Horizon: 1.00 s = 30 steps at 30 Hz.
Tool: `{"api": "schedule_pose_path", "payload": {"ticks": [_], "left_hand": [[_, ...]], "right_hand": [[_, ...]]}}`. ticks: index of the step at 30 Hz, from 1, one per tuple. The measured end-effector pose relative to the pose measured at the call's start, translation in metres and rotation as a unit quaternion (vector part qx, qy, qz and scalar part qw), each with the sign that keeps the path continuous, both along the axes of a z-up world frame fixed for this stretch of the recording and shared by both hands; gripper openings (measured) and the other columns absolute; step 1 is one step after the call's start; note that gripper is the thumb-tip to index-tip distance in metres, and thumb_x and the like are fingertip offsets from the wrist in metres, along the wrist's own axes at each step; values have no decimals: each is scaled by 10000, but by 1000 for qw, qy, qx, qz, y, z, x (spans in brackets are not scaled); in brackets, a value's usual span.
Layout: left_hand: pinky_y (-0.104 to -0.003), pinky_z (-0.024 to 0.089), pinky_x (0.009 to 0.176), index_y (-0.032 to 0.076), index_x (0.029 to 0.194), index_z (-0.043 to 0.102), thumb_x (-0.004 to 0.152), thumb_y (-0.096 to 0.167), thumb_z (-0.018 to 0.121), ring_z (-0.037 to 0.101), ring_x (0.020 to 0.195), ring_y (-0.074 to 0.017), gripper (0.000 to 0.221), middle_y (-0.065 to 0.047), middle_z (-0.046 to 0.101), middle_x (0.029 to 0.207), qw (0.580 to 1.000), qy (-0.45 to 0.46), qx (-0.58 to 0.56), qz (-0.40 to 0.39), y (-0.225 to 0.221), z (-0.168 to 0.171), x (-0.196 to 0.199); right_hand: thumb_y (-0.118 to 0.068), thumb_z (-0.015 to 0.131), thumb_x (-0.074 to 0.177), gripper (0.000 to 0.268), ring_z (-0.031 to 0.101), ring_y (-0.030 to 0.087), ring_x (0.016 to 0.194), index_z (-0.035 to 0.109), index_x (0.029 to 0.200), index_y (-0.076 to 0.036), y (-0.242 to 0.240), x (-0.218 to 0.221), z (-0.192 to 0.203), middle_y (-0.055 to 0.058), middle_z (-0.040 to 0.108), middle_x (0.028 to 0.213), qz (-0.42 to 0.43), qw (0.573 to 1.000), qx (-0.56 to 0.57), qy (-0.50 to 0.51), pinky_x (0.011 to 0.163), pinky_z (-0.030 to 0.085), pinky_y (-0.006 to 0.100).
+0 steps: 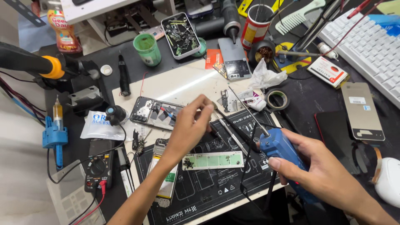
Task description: The person unscrews and removes the internal components of a phone, then uses a soldering iron to apply solder to the plastic frame.
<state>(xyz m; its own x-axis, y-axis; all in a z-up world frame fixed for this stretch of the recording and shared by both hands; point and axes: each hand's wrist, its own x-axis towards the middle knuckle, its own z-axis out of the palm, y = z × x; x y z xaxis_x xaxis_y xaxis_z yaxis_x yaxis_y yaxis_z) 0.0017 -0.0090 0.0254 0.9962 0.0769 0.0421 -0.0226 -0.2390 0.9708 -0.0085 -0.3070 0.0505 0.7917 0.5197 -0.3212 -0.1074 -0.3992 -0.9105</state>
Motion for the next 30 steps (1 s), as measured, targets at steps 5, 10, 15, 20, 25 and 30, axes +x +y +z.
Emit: {"api": "schedule_pose_path", "payload": {"ticks": [5, 10, 15, 20, 25, 30], "left_hand": [[-351, 357, 523, -41, 752, 537, 1059, 277, 627, 385, 574, -131, 452, -70, 413, 593, 991, -17, 134, 8, 1, -15, 3], [-312, 470, 545, -12, 909, 595, 1033, 266, 562, 572, 579, -130, 306, -63, 549, 645, 996, 39, 75, -26, -3, -24, 2], [-387, 633, 818, 39, 1410, 510, 1067, 320, 453, 743, 930, -256, 448, -178, 684, 1148, 906, 165, -324, -215, -26, -21, -8], [-497, 624, 824, 187, 1602, 274, 1098, 590, 286, 713, 1007, -343, 645, -260, 615, 1220, 740, 186, -569, -305, -39, -16, -22], [-465, 613, 816, 338, 1717, 169, 1126, 569, 318, 680, 993, -298, 652, -178, 580, 1199, 786, 163, -533, -268, -39, -16, -25], [-391, 598, 760, 359, 1692, 161, 1128, 564, 341, 676, 928, -295, 626, -246, 592, 1133, 808, 133, -534, -209, -26, -12, -16]], "right_hand": [[-237, 754, 908, 493, 612, 107, 688, 642, 1345, -37, -2, 0, 3, 44, 641, 854, 10, 998, 57, -14, 598, 564, 265], [-240, 729, 878, 528, 691, 166, 696, 608, 1307, 43, -5, 1, 1, 132, 678, 970, 3, 984, 178, 0, 628, 576, 289], [-380, 728, 865, 662, 699, 218, 660, 611, 1296, 108, -3, 7, -7, 170, 652, 984, -35, 954, 295, 38, 577, 569, 313], [-362, 687, 854, 626, 664, 204, 643, 592, 1277, 90, 9, 17, -16, 162, 639, 952, -63, 962, 260, 46, 593, 550, 319], [-295, 652, 866, 579, 646, 192, 648, 609, 1309, 74, 28, 22, -24, 169, 645, 972, -66, 970, 227, 56, 616, 542, 321], [-249, 697, 854, 566, 671, 153, 718, 597, 1337, 28, 35, 21, -22, 84, 655, 1240, -11, 980, 184, -69, 660, 560, 290]]}}
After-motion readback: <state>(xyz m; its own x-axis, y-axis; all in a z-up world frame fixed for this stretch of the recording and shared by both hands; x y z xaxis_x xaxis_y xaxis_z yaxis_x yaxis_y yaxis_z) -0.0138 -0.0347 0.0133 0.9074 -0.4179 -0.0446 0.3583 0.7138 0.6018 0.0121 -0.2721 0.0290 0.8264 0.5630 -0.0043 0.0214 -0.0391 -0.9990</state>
